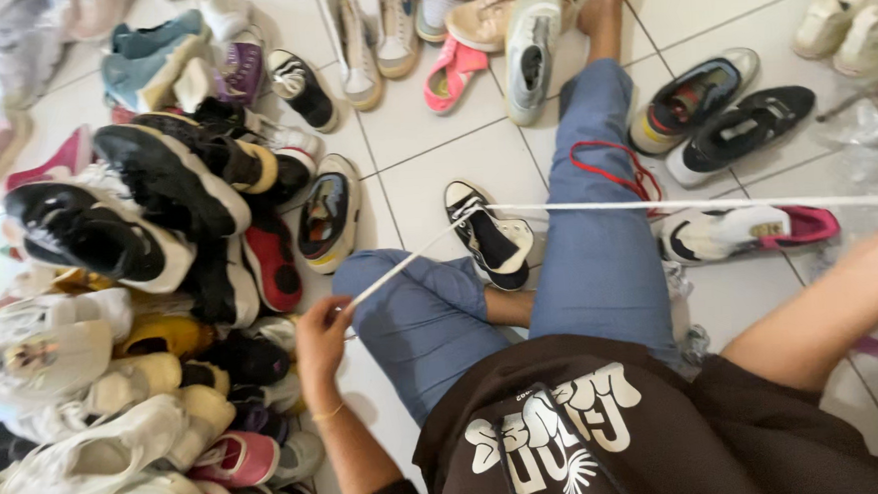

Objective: The person sits on a tiled floor surrounded by piles of shoes and laces a black high-top sneaker. They thread white laces through the eyelets, pull them tight, and tie a knot. The person then removes the laces and repeats the lacing process.

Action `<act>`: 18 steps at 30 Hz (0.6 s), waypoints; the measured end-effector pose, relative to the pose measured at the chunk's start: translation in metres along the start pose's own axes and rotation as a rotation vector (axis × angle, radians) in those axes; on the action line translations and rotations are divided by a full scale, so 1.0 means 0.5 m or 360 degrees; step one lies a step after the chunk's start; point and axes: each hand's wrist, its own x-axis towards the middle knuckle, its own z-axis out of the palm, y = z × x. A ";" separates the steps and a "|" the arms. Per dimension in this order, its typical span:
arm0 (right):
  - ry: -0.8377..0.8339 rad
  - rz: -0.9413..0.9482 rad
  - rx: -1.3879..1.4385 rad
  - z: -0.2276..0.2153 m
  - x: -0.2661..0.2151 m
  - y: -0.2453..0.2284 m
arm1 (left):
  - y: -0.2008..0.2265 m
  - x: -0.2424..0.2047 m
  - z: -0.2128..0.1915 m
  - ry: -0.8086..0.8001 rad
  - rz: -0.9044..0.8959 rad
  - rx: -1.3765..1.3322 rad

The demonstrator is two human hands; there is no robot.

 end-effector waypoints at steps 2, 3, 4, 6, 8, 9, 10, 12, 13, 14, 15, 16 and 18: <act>-0.0206 0.0077 -0.0028 0.022 -0.041 0.040 | -0.075 -0.019 -0.041 0.0090 -0.0138 0.0120; -0.0306 0.0115 -0.0046 0.074 -0.066 0.069 | -0.077 -0.032 -0.048 0.0099 -0.0139 0.0128; -0.0394 0.0145 -0.0076 0.121 -0.106 0.084 | -0.079 -0.044 -0.052 0.0208 -0.0183 0.0069; -0.0582 0.0206 -0.0141 0.228 -0.180 0.118 | -0.052 -0.052 -0.044 0.0312 -0.0225 0.0006; -0.0782 0.0268 -0.0211 0.356 -0.242 0.148 | 0.006 -0.046 -0.023 0.0404 0.0057 -0.0065; -0.0881 0.0299 -0.0246 0.420 -0.270 0.169 | 0.095 -0.048 -0.012 0.0400 0.0059 -0.0068; -0.0992 0.0330 -0.0273 0.485 -0.298 0.186 | 0.184 -0.050 -0.003 0.0288 0.0252 -0.0069; -0.1210 0.0390 -0.0327 0.600 -0.343 0.215 | 0.310 -0.046 0.017 0.0186 0.0449 -0.0068; -0.1318 0.0419 -0.0353 0.651 -0.359 0.231 | 0.347 -0.038 0.029 0.0090 0.0601 -0.0152; -0.1420 0.0445 -0.0378 0.701 -0.378 0.245 | 0.386 -0.029 0.041 -0.0012 0.0755 -0.0231; -0.1521 0.0470 -0.0405 0.718 -0.368 0.254 | 0.416 -0.026 0.043 -0.0007 0.0762 -0.0227; -0.1618 0.0506 -0.0432 0.737 -0.371 0.263 | 0.442 -0.026 0.045 -0.0013 0.0857 -0.0230; -0.1712 0.0551 -0.0453 0.758 -0.376 0.275 | 0.470 -0.023 0.043 -0.0021 0.0942 -0.0227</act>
